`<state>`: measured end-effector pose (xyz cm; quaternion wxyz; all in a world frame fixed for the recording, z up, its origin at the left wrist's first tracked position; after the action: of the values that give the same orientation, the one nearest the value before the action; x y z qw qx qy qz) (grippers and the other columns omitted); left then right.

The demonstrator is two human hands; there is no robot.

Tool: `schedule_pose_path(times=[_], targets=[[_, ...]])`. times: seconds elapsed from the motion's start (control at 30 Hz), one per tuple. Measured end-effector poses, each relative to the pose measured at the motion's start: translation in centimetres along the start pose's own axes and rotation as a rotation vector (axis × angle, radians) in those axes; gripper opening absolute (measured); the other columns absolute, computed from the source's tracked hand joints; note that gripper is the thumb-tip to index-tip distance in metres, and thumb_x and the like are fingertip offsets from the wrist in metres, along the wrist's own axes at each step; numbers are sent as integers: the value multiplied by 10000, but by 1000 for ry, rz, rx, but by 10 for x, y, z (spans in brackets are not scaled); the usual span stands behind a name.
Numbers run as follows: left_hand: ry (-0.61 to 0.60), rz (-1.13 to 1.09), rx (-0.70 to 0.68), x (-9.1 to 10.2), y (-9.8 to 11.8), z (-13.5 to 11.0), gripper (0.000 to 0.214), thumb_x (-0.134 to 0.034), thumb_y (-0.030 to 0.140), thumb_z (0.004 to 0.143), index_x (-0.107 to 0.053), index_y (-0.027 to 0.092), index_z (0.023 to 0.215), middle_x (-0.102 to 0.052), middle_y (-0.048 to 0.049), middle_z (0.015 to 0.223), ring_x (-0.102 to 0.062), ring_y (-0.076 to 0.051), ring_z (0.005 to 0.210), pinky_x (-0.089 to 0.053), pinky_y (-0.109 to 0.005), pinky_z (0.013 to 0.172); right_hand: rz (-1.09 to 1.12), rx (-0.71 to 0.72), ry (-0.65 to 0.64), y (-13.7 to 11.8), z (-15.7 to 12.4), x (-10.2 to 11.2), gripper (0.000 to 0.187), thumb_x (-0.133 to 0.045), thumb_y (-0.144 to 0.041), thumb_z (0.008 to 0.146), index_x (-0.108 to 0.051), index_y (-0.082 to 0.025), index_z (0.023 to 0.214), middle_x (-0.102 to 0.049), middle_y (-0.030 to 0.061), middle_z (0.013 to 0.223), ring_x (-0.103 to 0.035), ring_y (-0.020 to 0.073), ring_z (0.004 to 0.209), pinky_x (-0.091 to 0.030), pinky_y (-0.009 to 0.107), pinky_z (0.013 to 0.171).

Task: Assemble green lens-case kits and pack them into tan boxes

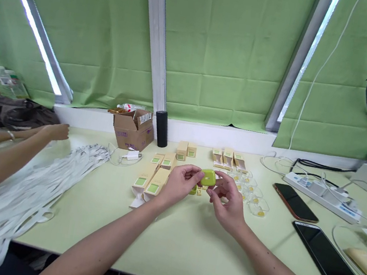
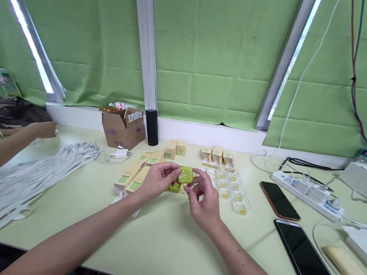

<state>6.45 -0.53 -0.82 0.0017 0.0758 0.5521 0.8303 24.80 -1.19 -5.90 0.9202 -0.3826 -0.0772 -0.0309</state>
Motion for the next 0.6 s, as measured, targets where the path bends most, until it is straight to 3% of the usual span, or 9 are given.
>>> schedule_pose_path(times=[0.1,0.2,0.3,0.4,0.5,0.6], targets=[[-22,-49,44,-2,-7,-7,570,-766,723,842,-702,157,837,-715,-38,649,-641,-139,557,-513,-259,564,0,-31,16,0,2,1,344,-690,-315,980,-609,-273,1312,-628,-6,888,-631,142,646,-564,284,562],[-25,-82,87,-2,-14,-13,631,-740,781,829,-640,161,769,-690,-40,596,-604,-125,513,-452,-242,525,36,-82,3,2,2,0,321,-732,-351,956,-648,-279,1258,-626,15,948,-654,168,780,-595,291,627],[-49,-91,129,-2,-20,-17,657,-705,810,838,-616,166,748,-681,-45,580,-595,-131,501,-437,-248,524,215,-167,-34,6,2,-3,357,-775,-430,935,-645,-287,1235,-671,65,1115,-685,222,1007,-649,333,734],[-84,-35,120,-3,-25,-19,675,-642,827,873,-607,169,730,-674,-49,583,-590,-138,514,-449,-266,547,474,-279,-106,7,3,-5,431,-830,-489,894,-631,-283,1216,-722,76,1127,-710,246,1054,-676,382,796],[-38,119,31,-2,-24,-22,599,-635,746,936,-657,163,800,-717,-70,716,-651,-173,652,-511,-305,654,617,-372,-139,6,5,-4,469,-878,-492,851,-645,-280,1197,-747,58,1078,-732,231,973,-685,396,800],[67,293,-111,2,-20,-24,425,-710,572,964,-709,177,1120,-759,-116,1068,-703,-236,952,-557,-368,849,657,-412,-113,4,6,-2,462,-894,-486,832,-670,-281,1181,-749,52,1089,-719,224,969,-690,388,779]])
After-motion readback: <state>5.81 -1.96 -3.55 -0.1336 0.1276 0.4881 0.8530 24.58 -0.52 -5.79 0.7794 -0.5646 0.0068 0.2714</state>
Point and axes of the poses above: each hand's wrist, its own z-axis towards the middle knuckle, its own x-axis out of the back of the hand, y = z × x, the point moved 1 cm from there along z, towards the middle knuckle
